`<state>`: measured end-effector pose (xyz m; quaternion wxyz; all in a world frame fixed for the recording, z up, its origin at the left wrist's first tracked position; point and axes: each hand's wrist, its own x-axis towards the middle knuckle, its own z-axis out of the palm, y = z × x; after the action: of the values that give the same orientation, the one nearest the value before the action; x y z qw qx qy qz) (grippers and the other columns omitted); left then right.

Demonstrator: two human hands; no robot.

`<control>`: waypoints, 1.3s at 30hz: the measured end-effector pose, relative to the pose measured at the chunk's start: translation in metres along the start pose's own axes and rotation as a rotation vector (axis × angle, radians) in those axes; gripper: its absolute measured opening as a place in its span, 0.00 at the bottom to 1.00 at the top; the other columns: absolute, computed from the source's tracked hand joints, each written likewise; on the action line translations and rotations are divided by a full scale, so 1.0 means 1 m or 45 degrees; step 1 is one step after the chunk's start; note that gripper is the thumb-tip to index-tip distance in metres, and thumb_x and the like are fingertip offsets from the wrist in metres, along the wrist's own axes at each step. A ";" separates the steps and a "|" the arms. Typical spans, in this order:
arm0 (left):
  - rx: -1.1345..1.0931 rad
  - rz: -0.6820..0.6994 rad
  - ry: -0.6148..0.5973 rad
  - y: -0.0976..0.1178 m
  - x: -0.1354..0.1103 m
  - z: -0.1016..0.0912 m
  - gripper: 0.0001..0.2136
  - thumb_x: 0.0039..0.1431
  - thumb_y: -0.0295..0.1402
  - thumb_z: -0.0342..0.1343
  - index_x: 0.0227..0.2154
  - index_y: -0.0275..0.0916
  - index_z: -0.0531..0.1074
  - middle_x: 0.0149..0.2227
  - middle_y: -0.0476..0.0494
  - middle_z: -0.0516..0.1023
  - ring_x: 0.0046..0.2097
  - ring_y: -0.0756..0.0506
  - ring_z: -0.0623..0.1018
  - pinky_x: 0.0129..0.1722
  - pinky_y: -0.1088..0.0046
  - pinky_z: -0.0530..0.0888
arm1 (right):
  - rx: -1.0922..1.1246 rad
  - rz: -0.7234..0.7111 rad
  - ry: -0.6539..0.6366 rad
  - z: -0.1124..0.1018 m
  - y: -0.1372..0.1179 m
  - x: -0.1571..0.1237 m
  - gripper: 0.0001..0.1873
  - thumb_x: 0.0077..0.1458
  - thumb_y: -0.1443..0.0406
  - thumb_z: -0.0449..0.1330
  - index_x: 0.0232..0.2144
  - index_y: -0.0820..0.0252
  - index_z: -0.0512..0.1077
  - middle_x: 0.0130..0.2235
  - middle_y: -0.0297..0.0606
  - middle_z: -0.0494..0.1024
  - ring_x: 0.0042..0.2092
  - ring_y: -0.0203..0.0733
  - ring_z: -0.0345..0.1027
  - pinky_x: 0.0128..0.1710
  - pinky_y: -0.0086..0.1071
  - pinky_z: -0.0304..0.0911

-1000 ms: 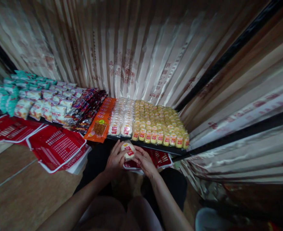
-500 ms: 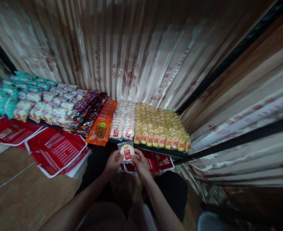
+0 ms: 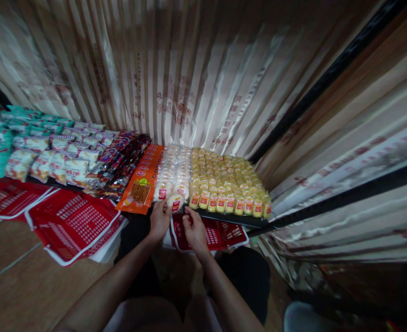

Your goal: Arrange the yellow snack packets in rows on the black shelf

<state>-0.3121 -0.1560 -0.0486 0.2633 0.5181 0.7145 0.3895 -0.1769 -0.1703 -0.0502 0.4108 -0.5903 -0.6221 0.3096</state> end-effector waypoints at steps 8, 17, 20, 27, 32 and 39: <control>0.089 -0.026 0.006 0.009 0.010 -0.001 0.15 0.58 0.31 0.46 0.47 0.36 0.68 0.45 0.40 0.72 0.43 0.45 0.73 0.46 0.69 0.69 | 0.078 -0.056 -0.040 0.004 0.007 0.003 0.18 0.55 0.61 0.49 0.46 0.61 0.69 0.46 0.46 0.72 0.43 0.42 0.68 0.46 0.37 0.65; 0.249 0.128 0.055 0.015 0.015 0.012 0.15 0.59 0.31 0.45 0.48 0.36 0.68 0.48 0.39 0.72 0.51 0.43 0.70 0.52 0.66 0.66 | 0.026 -0.170 -0.071 -0.009 0.011 0.011 0.16 0.55 0.63 0.49 0.44 0.60 0.69 0.45 0.45 0.73 0.43 0.42 0.68 0.48 0.38 0.64; 0.303 0.125 0.055 0.017 0.015 0.016 0.16 0.60 0.32 0.45 0.49 0.35 0.67 0.49 0.38 0.72 0.53 0.42 0.68 0.53 0.66 0.65 | 0.027 -0.184 -0.105 -0.013 0.015 0.012 0.17 0.56 0.62 0.48 0.44 0.61 0.69 0.45 0.46 0.73 0.42 0.42 0.69 0.46 0.37 0.65; 0.300 0.109 0.095 0.016 0.014 0.027 0.18 0.61 0.33 0.44 0.53 0.37 0.63 0.51 0.38 0.69 0.52 0.43 0.70 0.51 0.68 0.67 | 0.074 -0.170 -0.148 -0.023 0.026 0.009 0.16 0.56 0.63 0.48 0.45 0.60 0.68 0.45 0.45 0.72 0.40 0.40 0.70 0.45 0.36 0.66; 0.283 0.116 0.173 0.014 0.013 0.034 0.20 0.59 0.32 0.47 0.55 0.36 0.59 0.52 0.36 0.66 0.50 0.42 0.71 0.46 0.68 0.71 | 0.065 -0.162 -0.124 -0.034 0.031 0.008 0.17 0.56 0.62 0.49 0.46 0.59 0.68 0.45 0.45 0.72 0.39 0.40 0.71 0.44 0.35 0.66; 0.326 0.199 0.189 0.011 0.010 0.040 0.19 0.61 0.34 0.45 0.55 0.36 0.59 0.50 0.36 0.66 0.51 0.43 0.70 0.46 0.70 0.71 | 0.010 -0.123 -0.077 -0.048 0.043 0.005 0.17 0.56 0.62 0.49 0.45 0.60 0.69 0.44 0.45 0.73 0.39 0.40 0.71 0.42 0.34 0.66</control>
<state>-0.2782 -0.1339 -0.0614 0.1106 0.5712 0.7333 0.3517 -0.1143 -0.1654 -0.0645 0.4084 -0.5484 -0.6608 0.3096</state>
